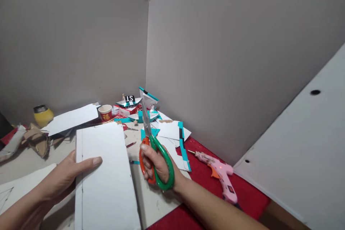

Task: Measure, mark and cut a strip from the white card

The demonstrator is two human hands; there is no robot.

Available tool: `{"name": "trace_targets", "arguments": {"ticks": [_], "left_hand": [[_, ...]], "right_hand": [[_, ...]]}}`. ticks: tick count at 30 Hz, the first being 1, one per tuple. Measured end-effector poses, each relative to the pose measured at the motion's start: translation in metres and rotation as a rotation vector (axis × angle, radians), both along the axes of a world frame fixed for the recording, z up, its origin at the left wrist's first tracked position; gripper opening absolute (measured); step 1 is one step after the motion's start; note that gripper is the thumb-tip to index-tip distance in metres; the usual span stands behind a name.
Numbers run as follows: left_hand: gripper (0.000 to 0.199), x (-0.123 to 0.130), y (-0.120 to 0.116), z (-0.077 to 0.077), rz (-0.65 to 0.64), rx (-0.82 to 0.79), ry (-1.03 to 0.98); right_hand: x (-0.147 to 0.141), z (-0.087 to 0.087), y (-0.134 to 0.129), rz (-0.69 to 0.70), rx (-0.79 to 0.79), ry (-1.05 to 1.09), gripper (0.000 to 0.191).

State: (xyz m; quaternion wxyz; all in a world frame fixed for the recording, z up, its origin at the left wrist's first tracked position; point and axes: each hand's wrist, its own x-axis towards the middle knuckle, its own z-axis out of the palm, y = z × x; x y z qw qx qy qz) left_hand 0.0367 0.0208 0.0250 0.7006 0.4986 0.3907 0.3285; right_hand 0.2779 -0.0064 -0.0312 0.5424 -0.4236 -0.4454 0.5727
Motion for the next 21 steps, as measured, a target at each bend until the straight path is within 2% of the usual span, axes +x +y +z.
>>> {"name": "trace_targets", "arguments": {"ticks": [7, 11, 14, 16, 21], "left_hand": [[0.077, 0.008, -0.004, -0.001, 0.019, 0.011, 0.027], [0.071, 0.017, -0.012, -0.002, 0.012, -0.012, 0.046], [0.066, 0.021, -0.016, -0.006, 0.027, -0.045, 0.055], [0.068, 0.023, -0.017, -0.008, 0.052, -0.06, 0.048], [0.076, 0.023, -0.016, -0.01, 0.119, -0.051, 0.051]], "right_hand": [[0.0, -0.003, -0.008, 0.049, 0.051, -0.098, 0.047], [-0.005, 0.007, -0.016, 0.065, 0.091, -0.139, 0.036], [-0.007, 0.016, -0.021, 0.045, 0.171, -0.287, 0.028], [-0.008, 0.02, -0.023, 0.038, 0.202, -0.358, 0.029], [-0.004, 0.019, -0.019, 0.067, 0.13, -0.313, 0.027]]}}
